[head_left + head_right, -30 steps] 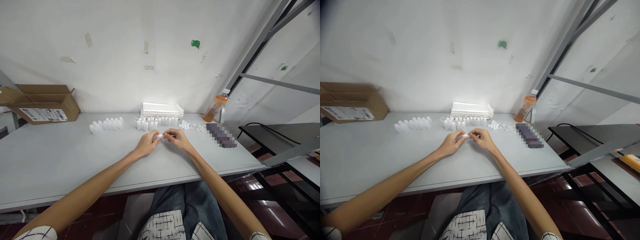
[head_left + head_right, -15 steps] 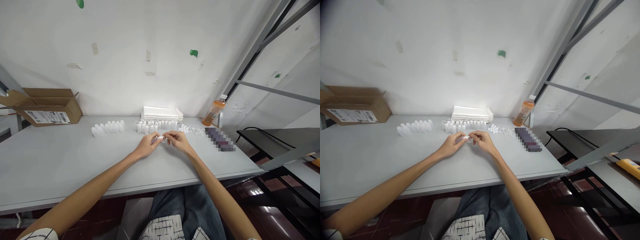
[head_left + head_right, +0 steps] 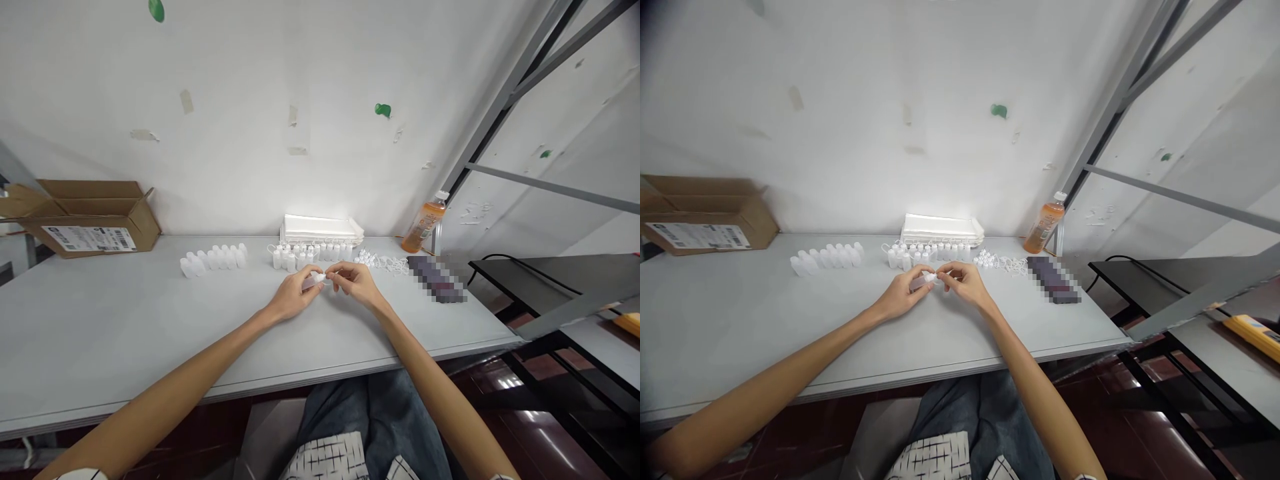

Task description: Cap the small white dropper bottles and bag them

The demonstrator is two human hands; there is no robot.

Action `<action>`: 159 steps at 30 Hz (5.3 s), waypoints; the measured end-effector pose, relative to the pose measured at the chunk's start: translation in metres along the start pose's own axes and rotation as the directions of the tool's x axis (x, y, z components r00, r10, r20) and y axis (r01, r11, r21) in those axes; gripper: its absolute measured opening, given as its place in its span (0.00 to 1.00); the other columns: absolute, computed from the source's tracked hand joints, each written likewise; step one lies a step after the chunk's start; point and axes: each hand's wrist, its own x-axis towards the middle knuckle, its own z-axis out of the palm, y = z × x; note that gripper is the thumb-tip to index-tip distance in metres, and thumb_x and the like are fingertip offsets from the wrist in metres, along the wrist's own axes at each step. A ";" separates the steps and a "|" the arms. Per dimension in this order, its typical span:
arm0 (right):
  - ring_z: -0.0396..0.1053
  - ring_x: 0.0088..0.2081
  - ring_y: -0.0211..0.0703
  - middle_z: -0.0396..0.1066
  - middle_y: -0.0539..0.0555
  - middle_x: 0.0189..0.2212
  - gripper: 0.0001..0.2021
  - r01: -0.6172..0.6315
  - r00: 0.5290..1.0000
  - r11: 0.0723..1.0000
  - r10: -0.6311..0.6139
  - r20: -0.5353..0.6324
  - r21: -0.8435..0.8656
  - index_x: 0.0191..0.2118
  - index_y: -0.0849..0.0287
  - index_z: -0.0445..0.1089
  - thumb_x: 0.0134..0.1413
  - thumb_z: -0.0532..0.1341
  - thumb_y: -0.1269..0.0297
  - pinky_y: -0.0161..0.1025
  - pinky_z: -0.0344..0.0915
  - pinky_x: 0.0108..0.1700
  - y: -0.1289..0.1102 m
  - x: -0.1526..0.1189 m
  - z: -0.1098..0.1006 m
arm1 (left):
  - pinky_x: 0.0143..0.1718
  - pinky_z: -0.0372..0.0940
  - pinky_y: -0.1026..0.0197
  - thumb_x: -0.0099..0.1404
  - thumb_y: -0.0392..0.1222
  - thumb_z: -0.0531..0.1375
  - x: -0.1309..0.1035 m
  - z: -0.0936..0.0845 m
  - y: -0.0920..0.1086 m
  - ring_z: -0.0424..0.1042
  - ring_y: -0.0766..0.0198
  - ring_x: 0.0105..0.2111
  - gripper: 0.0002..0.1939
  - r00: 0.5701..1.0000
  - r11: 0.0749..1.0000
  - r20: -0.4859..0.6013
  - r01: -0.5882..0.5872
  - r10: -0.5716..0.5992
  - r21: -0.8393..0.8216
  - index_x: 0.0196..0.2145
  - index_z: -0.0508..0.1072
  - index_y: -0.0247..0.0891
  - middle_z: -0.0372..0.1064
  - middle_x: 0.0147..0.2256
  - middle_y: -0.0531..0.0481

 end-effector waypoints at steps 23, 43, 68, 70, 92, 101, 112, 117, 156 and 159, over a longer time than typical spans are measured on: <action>0.68 0.31 0.39 0.74 0.52 0.34 0.08 0.093 0.980 0.700 -0.190 -0.059 -0.708 0.31 0.57 0.74 0.56 0.57 0.69 0.36 0.55 0.31 -0.001 0.057 -0.013 | 0.27 0.53 0.63 0.66 0.47 0.52 0.021 -0.059 -0.023 0.63 0.66 0.24 0.18 0.854 0.918 -0.506 0.098 0.120 0.383 0.23 0.71 0.38 0.69 0.24 0.51; 0.68 0.32 0.41 0.75 0.54 0.37 0.11 0.109 0.973 0.676 -0.222 -0.060 -0.728 0.39 0.56 0.75 0.62 0.54 0.65 0.36 0.54 0.30 0.006 0.059 -0.001 | 0.26 0.53 0.63 0.66 0.47 0.53 0.022 -0.073 -0.025 0.65 0.65 0.25 0.17 0.894 0.860 -0.432 0.126 0.117 0.495 0.25 0.74 0.39 0.72 0.27 0.50; 0.68 0.27 0.40 0.74 0.57 0.32 0.13 0.104 0.794 0.718 -0.477 -0.378 -0.688 0.37 0.61 0.74 0.60 0.53 0.62 0.36 0.62 0.29 0.044 0.030 -0.062 | 0.30 0.52 0.64 0.61 0.56 0.61 -0.058 -0.197 -0.053 0.65 0.64 0.36 0.16 0.789 0.551 -0.554 0.595 -0.264 0.585 0.39 0.78 0.44 0.68 0.40 0.54; 0.68 0.27 0.40 0.73 0.56 0.31 0.13 0.109 0.783 0.712 -0.491 -0.381 -0.694 0.35 0.60 0.74 0.60 0.53 0.62 0.36 0.61 0.28 0.046 0.027 -0.065 | 0.30 0.53 0.63 0.60 0.57 0.61 -0.059 -0.195 -0.060 0.66 0.60 0.39 0.17 0.805 0.545 -0.508 0.586 -0.306 0.600 0.39 0.78 0.44 0.68 0.42 0.51; 0.70 0.31 0.48 0.76 0.58 0.30 0.14 -0.489 0.627 0.697 -0.136 -0.767 -0.524 0.35 0.61 0.77 0.52 0.55 0.62 0.41 0.62 0.37 0.080 0.006 -0.137 | 0.30 0.58 0.65 0.60 0.50 0.59 0.000 -0.097 0.017 0.68 0.67 0.27 0.13 0.985 0.960 -0.172 0.019 0.030 0.278 0.30 0.76 0.38 0.74 0.28 0.53; 0.70 0.35 0.45 0.76 0.54 0.38 0.10 -0.392 0.858 0.525 -0.087 -0.506 -0.756 0.35 0.56 0.78 0.51 0.59 0.64 0.37 0.57 0.33 0.071 0.000 -0.102 | 0.30 0.57 0.63 0.65 0.43 0.54 0.020 -0.017 0.006 0.66 0.66 0.28 0.13 0.985 0.924 0.035 -0.169 0.167 0.343 0.33 0.77 0.39 0.71 0.30 0.51; 0.70 0.38 0.47 0.75 0.55 0.40 0.11 -0.415 0.880 0.406 -0.047 -0.472 -0.814 0.38 0.56 0.77 0.55 0.58 0.63 0.36 0.55 0.31 0.076 0.002 -0.101 | 0.33 0.62 0.63 0.65 0.45 0.59 0.000 0.005 -0.011 0.70 0.66 0.31 0.10 0.974 0.924 -0.037 -0.198 0.222 0.326 0.39 0.77 0.39 0.72 0.37 0.50; 0.70 0.36 0.45 0.75 0.55 0.38 0.10 -0.408 0.877 0.422 -0.067 -0.476 -0.810 0.35 0.57 0.77 0.54 0.57 0.66 0.36 0.52 0.30 0.072 0.001 -0.098 | 0.31 0.61 0.63 0.66 0.46 0.58 0.000 0.008 -0.011 0.70 0.66 0.31 0.10 0.970 0.908 -0.041 -0.208 0.239 0.363 0.35 0.77 0.39 0.72 0.36 0.51; 0.74 0.25 0.40 0.76 0.53 0.30 0.08 0.156 0.974 0.963 -0.187 -0.129 -0.221 0.32 0.58 0.73 0.54 0.61 0.59 0.33 0.63 0.23 0.025 -0.006 0.009 | 0.28 0.60 0.63 0.67 0.51 0.47 0.003 0.005 0.000 0.61 0.65 0.27 0.20 0.978 0.946 0.136 0.187 -0.156 -0.263 0.36 0.73 0.36 0.61 0.26 0.50; 0.74 0.26 0.40 0.76 0.53 0.32 0.07 0.172 0.972 0.952 -0.206 -0.115 -0.254 0.33 0.57 0.73 0.54 0.61 0.60 0.33 0.64 0.24 0.024 -0.008 0.009 | 0.31 0.62 0.62 0.67 0.50 0.46 0.003 0.008 -0.004 0.64 0.64 0.29 0.20 0.983 0.963 0.121 0.160 -0.136 -0.215 0.35 0.74 0.36 0.64 0.27 0.49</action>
